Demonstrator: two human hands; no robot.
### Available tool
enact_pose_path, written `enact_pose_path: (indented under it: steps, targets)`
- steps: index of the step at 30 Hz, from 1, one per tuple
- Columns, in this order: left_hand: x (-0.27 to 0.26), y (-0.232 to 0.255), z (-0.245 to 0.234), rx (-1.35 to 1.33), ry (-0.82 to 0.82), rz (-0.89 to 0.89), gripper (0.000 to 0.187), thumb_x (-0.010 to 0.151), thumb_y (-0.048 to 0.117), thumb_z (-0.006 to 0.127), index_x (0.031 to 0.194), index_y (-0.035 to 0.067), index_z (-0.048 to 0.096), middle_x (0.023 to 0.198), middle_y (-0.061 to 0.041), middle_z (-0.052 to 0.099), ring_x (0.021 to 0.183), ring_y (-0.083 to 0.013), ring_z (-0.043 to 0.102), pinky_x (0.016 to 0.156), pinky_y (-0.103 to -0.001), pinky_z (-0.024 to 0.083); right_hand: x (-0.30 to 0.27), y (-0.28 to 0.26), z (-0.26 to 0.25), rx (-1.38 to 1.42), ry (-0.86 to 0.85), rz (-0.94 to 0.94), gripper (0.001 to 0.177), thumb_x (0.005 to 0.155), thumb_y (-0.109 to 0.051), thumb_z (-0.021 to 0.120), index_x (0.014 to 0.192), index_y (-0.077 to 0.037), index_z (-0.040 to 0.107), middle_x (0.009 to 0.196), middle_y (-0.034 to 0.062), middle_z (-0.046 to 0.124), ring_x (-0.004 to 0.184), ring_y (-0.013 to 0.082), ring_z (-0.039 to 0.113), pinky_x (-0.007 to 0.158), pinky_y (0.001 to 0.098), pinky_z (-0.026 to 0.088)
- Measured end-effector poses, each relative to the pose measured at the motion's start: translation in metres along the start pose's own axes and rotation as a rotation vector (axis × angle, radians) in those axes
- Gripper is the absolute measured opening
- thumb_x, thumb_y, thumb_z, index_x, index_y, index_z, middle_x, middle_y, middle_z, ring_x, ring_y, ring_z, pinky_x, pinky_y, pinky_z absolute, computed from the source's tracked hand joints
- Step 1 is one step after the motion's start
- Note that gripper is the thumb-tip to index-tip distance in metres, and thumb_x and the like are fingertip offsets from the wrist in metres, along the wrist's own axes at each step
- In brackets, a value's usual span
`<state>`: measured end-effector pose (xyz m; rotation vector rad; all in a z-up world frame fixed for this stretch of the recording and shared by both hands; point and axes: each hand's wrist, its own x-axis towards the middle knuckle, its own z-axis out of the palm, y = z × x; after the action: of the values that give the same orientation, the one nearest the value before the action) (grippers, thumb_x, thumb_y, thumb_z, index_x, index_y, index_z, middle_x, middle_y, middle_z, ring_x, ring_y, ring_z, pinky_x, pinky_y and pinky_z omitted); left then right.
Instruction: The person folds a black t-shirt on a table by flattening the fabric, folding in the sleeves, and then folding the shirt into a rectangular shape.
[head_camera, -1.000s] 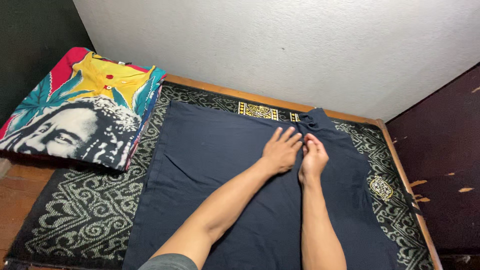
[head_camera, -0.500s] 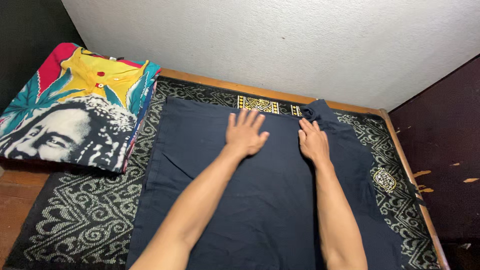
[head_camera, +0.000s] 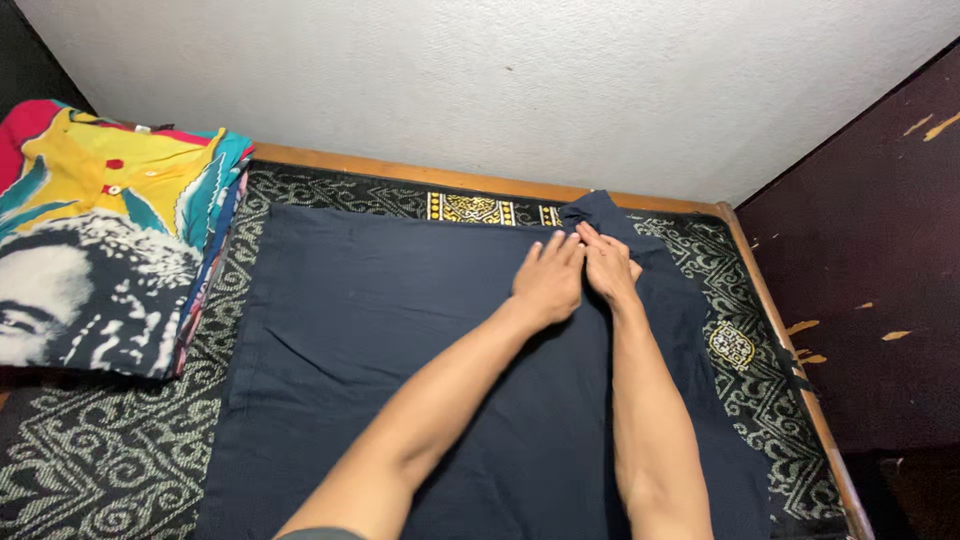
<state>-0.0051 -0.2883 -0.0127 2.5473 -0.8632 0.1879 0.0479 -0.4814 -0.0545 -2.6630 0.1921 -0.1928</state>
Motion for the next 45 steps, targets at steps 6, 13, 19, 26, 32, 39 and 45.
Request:
enact_pose_path:
  steps: [6,13,19,26,32,39,45]
  targets:
    - [-0.010,-0.039,-0.006,0.035,-0.156,-0.270,0.073,0.101,0.056,0.032,0.162,0.018,0.022,0.172,-0.002,0.013,0.158,-0.0245,0.007,0.125,-0.056,0.005,0.010,0.034,0.011,0.002,-0.007,-0.092,0.049,0.104,-0.033,0.030,0.144,-0.033,0.059,0.157,-0.0122,0.050,0.143,0.0216,0.047,0.120,0.0328,0.028]
    - [-0.129,-0.153,-0.107,0.180,-0.046,-0.518,0.076,0.097,0.065,0.038,0.160,0.024,0.027,0.170,-0.004,0.018,0.157,-0.0306,0.009,0.122,-0.060,0.008,-0.008,0.003,0.001,-0.253,0.010,-0.118,0.058,0.098,-0.038,0.034,0.153,-0.032,0.049,0.163,-0.0104,0.041,0.142,0.0239,0.042,0.118,0.0402,0.028]
    - [-0.193,-0.236,-0.142,0.213,0.109,-0.659,0.068,0.099,0.055,0.040,0.157,0.020,0.030,0.166,-0.008,0.019,0.151,-0.0366,0.012,0.118,-0.061,0.012,-0.055,-0.077,-0.032,-0.423,-0.012,-0.036,0.063,0.092,-0.035,0.041,0.155,-0.025,0.046,0.165,-0.0067,0.034,0.147,0.0232,0.033,0.113,0.0584,0.025]
    - [-0.161,-0.149,-0.115,0.123,0.678,-0.308,0.024,0.093,0.015,0.052,0.110,0.003,0.064,0.112,-0.016,0.063,0.109,-0.0368,0.055,0.084,-0.054,0.044,-0.089,-0.148,-0.015,-0.297,0.216,-0.469,0.049,0.096,-0.019,0.054,0.143,-0.008,0.061,0.154,0.0087,0.055,0.142,0.0308,0.049,0.113,0.0501,0.041]
    - [-0.106,-0.030,-0.026,0.056,0.481,-0.171,0.053,0.086,0.030,0.053,0.133,0.006,0.059,0.146,-0.013,0.053,0.140,-0.0365,0.043,0.109,-0.058,0.034,-0.097,-0.137,0.018,0.659,0.098,-0.204,0.039,0.102,-0.011,0.053,0.139,-0.006,0.064,0.138,0.0123,0.068,0.127,0.0190,0.065,0.107,0.0299,0.049]
    - [-0.181,-0.077,-0.078,0.147,0.123,-0.401,0.070,0.092,0.059,0.051,0.149,0.019,0.046,0.161,-0.005,0.040,0.150,-0.0280,0.028,0.119,-0.056,0.023,-0.115,-0.130,0.020,0.625,0.197,-0.138,0.037,0.098,-0.009,0.054,0.131,-0.005,0.070,0.129,0.0111,0.073,0.121,0.0194,0.068,0.105,0.0303,0.049]
    - [-0.265,-0.162,-0.135,0.161,0.067,-0.741,0.077,0.097,0.062,0.042,0.160,0.020,0.024,0.168,-0.008,0.015,0.155,-0.0326,0.009,0.120,-0.059,0.007,-0.134,-0.149,0.019,0.174,0.188,-0.305,0.037,0.095,-0.018,0.057,0.128,-0.010,0.072,0.130,0.0149,0.069,0.122,0.0314,0.065,0.105,0.0383,0.049]
